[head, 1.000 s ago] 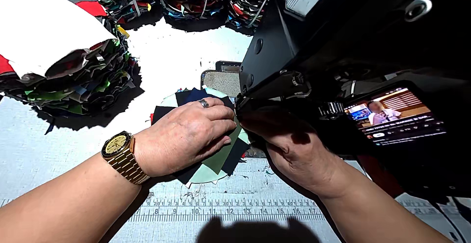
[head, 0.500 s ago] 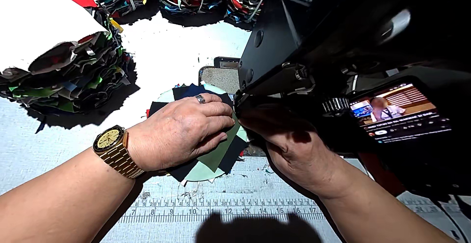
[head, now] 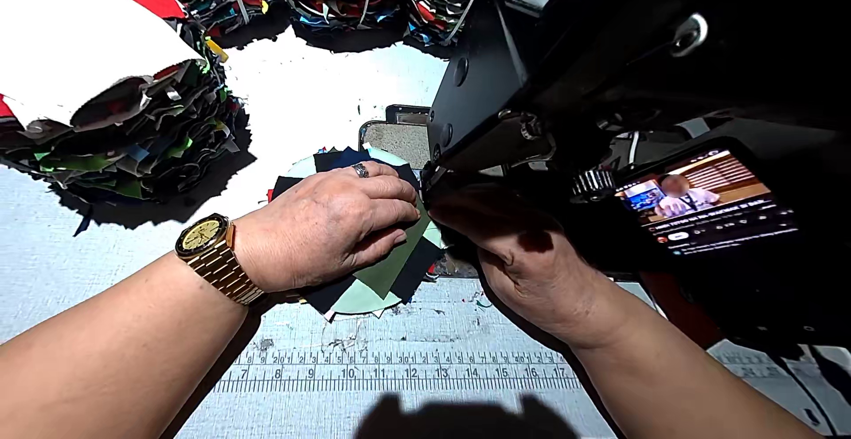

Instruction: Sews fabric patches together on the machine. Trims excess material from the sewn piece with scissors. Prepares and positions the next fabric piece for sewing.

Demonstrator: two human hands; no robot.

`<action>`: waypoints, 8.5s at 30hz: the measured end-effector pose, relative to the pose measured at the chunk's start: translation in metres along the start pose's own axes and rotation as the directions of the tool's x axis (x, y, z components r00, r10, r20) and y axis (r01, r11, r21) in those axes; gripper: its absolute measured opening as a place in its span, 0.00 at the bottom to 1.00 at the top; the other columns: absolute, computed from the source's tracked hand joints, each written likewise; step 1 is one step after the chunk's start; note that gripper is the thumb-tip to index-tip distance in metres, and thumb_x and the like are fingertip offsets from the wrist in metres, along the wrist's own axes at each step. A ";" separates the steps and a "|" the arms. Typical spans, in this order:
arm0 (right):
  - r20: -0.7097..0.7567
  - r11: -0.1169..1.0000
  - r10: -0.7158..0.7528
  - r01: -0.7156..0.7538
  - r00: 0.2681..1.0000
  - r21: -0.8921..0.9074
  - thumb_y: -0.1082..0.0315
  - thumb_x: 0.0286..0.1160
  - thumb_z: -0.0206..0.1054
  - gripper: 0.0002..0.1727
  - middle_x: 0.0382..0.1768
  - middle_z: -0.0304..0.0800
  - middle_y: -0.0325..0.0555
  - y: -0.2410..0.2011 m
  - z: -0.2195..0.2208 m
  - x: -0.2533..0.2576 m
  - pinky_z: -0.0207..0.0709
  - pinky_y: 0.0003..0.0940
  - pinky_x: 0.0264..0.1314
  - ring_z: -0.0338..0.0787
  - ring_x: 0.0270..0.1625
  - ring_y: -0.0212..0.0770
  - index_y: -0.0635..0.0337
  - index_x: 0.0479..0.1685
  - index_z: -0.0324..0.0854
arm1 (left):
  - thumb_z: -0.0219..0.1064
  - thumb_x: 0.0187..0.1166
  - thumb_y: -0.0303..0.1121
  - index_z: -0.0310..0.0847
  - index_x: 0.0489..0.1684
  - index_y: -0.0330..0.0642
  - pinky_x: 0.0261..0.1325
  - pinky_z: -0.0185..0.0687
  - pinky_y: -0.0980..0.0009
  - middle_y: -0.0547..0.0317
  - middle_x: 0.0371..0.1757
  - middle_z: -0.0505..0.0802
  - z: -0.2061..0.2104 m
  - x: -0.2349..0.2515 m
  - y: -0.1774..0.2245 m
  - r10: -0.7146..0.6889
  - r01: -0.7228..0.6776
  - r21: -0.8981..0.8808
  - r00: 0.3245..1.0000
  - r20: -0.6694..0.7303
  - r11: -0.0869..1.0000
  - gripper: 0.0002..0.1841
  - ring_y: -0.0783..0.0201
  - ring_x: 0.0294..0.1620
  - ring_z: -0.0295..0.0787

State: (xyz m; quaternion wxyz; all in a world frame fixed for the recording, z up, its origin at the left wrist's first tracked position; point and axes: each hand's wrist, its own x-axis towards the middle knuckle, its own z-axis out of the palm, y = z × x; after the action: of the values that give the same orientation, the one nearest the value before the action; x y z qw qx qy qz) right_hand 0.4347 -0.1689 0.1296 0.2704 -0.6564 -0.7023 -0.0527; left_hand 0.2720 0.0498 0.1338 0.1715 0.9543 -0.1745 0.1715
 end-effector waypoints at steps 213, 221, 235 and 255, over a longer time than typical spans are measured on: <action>-0.006 0.991 -0.133 0.132 0.991 -0.031 0.79 0.79 0.58 0.18 0.58 0.93 0.55 -0.013 0.006 -0.003 0.78 0.38 0.76 0.89 0.67 0.48 0.63 0.57 0.92 | 0.54 0.85 0.41 0.90 0.62 0.51 0.75 0.73 0.53 0.60 0.67 0.90 -0.003 0.005 -0.009 -0.071 0.069 0.058 0.997 0.032 0.996 0.19 0.55 0.76 0.79; -0.048 0.992 -0.119 0.116 0.992 -0.052 0.78 0.80 0.60 0.14 0.56 0.92 0.55 -0.006 0.003 -0.001 0.80 0.39 0.72 0.88 0.66 0.49 0.65 0.54 0.92 | 0.50 0.86 0.41 0.89 0.65 0.50 0.75 0.70 0.50 0.58 0.67 0.89 -0.001 0.007 -0.003 -0.144 0.141 0.134 0.990 0.012 0.981 0.21 0.53 0.76 0.78; -0.009 0.993 -0.113 0.113 0.994 -0.038 0.80 0.79 0.59 0.17 0.58 0.93 0.54 -0.009 0.004 -0.001 0.79 0.39 0.75 0.89 0.66 0.48 0.64 0.56 0.92 | 0.58 0.85 0.39 0.92 0.58 0.49 0.81 0.74 0.58 0.60 0.68 0.90 -0.005 0.002 -0.013 -0.019 0.020 -0.042 0.999 0.026 0.999 0.17 0.59 0.79 0.78; -0.032 0.994 -0.086 0.083 0.996 -0.074 0.78 0.81 0.59 0.15 0.56 0.92 0.54 -0.003 0.005 0.001 0.81 0.37 0.71 0.89 0.65 0.48 0.65 0.55 0.91 | 0.52 0.86 0.43 0.91 0.61 0.53 0.71 0.76 0.55 0.61 0.64 0.90 -0.003 0.007 -0.005 -0.117 0.116 0.066 0.993 0.019 0.991 0.20 0.56 0.72 0.80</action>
State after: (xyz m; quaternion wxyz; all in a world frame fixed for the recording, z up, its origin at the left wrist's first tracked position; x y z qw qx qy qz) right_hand 0.4298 -0.1666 0.1262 0.2561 -0.6343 -0.7224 -0.1009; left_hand 0.2794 0.0532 0.1378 0.1481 0.9699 -0.1148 0.1558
